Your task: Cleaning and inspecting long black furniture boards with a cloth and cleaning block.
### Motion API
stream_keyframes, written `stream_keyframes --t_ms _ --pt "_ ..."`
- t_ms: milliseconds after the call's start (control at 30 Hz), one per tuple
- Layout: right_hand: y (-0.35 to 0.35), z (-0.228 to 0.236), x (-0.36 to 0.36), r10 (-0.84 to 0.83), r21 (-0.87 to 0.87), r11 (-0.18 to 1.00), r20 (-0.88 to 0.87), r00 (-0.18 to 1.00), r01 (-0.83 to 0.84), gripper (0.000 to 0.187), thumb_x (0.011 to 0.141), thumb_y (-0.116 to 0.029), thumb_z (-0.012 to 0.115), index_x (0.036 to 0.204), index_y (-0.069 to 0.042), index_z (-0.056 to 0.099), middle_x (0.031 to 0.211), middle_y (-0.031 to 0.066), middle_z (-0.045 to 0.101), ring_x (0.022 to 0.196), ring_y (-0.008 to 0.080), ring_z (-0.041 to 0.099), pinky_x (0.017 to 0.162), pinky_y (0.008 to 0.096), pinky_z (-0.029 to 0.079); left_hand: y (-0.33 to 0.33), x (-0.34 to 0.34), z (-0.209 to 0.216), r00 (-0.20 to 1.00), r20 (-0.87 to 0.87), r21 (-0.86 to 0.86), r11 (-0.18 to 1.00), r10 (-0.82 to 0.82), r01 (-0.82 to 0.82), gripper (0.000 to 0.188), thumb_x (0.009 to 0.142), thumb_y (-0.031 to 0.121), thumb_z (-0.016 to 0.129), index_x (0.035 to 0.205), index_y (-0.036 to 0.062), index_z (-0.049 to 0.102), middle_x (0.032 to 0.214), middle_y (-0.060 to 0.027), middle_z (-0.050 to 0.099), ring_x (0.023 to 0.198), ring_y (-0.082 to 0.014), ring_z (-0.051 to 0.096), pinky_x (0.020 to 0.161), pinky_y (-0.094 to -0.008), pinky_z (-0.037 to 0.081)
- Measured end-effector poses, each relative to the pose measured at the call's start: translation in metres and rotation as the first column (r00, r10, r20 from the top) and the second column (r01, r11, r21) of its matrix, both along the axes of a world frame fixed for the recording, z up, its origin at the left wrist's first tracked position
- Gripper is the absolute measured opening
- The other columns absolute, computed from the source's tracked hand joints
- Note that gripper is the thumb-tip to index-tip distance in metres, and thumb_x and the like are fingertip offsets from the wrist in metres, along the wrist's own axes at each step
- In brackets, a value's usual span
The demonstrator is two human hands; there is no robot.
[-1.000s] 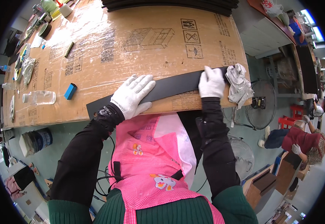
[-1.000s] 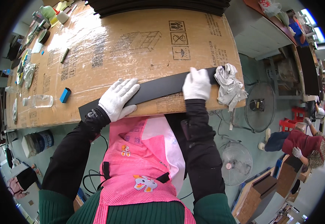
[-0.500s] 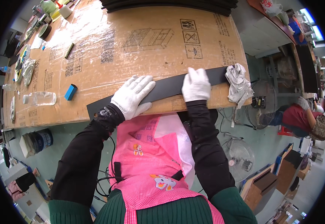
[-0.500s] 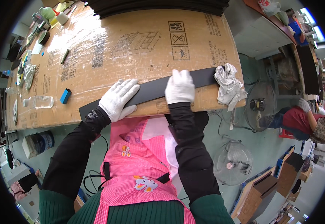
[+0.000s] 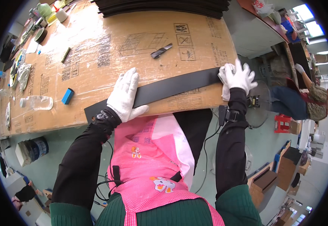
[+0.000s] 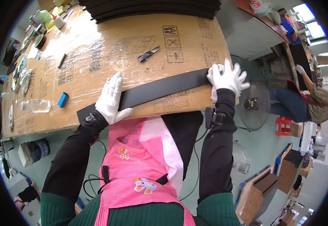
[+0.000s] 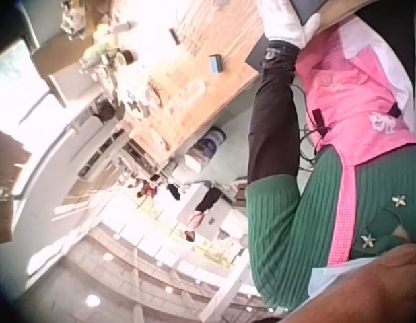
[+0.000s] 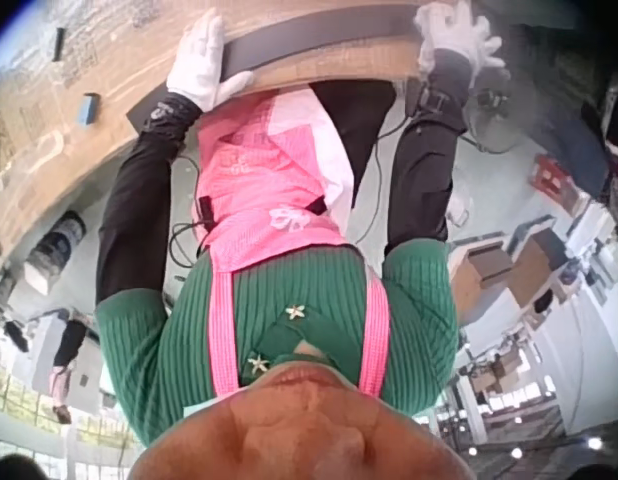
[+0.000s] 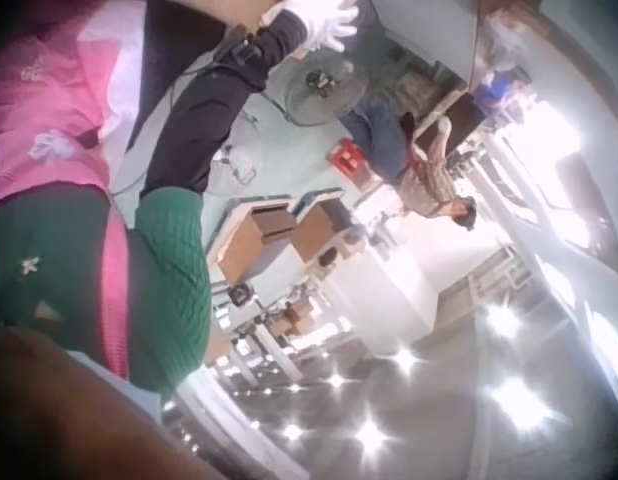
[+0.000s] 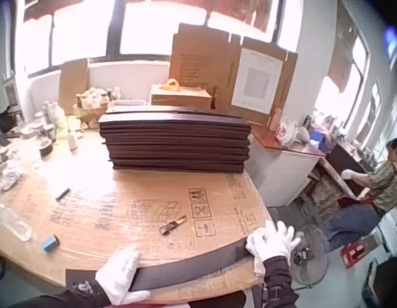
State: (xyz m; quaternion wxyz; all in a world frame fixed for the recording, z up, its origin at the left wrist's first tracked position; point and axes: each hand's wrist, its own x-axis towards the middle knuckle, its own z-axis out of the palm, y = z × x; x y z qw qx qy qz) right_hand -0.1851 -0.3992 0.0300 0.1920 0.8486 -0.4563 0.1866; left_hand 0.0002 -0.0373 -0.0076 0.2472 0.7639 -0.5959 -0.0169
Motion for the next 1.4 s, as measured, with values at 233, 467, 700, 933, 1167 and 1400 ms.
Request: stream_keyframes --t_ms 233,467,700,933,1167,1400 --pt "0.004 -0.079 -0.061 0.076 0.266 0.944 0.399 0.914 -0.194 0.03 0.082 -0.03 0.072 0.106 -0.012 0.068 0.105 0.0104 0.067 0.098 0.0332 0.064 0.089 0.0455 0.051 -0.005 0.004 0.002 0.993 -0.114 -0.091 0.996 -0.029 0.019 0.113 0.071 0.019 0.073 0.157 -0.007 0.004 0.16 -0.0341 0.014 0.149 -0.0492 0.017 0.122 -0.0494 0.016" --pt "0.224 -0.018 0.084 0.669 0.252 0.68 0.173 0.723 -0.689 0.037 0.08 -0.045 0.065 0.106 -0.019 0.07 0.119 0.0102 0.061 0.114 0.032 0.053 0.093 0.0512 0.044 -0.006 0.015 -0.015 0.99 -0.138 -0.314 0.949 -0.037 -0.008 0.099 0.093 0.051 0.05 0.153 -0.0142 0.006 0.16 -0.0361 0.011 0.151 -0.047 0.013 0.122 -0.05 0.013" --pt "0.109 -0.048 0.08 0.702 0.563 0.56 0.068 0.709 -0.608 0.038 0.081 -0.05 0.052 0.106 -0.024 0.065 0.112 0.0046 0.06 0.118 0.0262 0.049 0.095 0.0549 0.041 0.005 0.012 -0.007 0.985 -0.175 -0.113 0.993 0.006 -0.026 0.109 0.072 0.03 0.067 0.156 -0.0082 0.009 0.161 -0.0327 0.013 0.15 -0.0482 0.017 0.122 -0.0498 0.016" --pt "-0.118 -0.004 0.01 -0.203 0.501 0.808 -0.26 0.944 0.312 0.038 0.096 -0.04 0.047 0.11 -0.014 0.07 0.118 0.0123 0.068 0.117 0.0313 0.061 0.101 0.0423 0.05 -0.001 0.012 0.004 0.982 -0.186 -0.016 0.999 0.042 -0.046 0.114 0.067 0.024 0.073 0.158 -0.0035 0.01 0.16 -0.0323 0.016 0.148 -0.0491 0.02 0.121 -0.0502 0.018" --pt "-0.041 0.001 0.06 0.113 0.515 0.857 -0.212 0.971 0.013 0.047 0.095 -0.047 0.047 0.109 -0.005 0.064 0.13 0.0151 0.06 0.133 0.0272 0.049 0.116 0.0483 0.028 -0.014 0.01 0.011 0.975 -0.218 0.008 0.999 0.038 -0.037 0.111 0.073 0.025 0.075 0.157 -0.0038 0.009 0.16 -0.0334 0.016 0.147 -0.0499 0.021 0.12 -0.0499 0.021" --pt "0.219 -0.043 0.123 0.539 0.513 0.725 -0.007 0.842 -0.459 0.06 0.089 -0.051 0.058 0.133 -0.011 0.055 0.149 0.0156 0.044 0.142 0.0392 0.033 0.118 0.0624 0.013 -0.004 0.014 -0.006 0.979 -0.203 -0.224 0.972 0.023 -0.069 0.107 0.078 0.033 0.071 0.157 -0.0052 0.01 0.16 -0.0344 0.014 0.148 -0.0503 0.019 0.121 -0.0502 0.02"
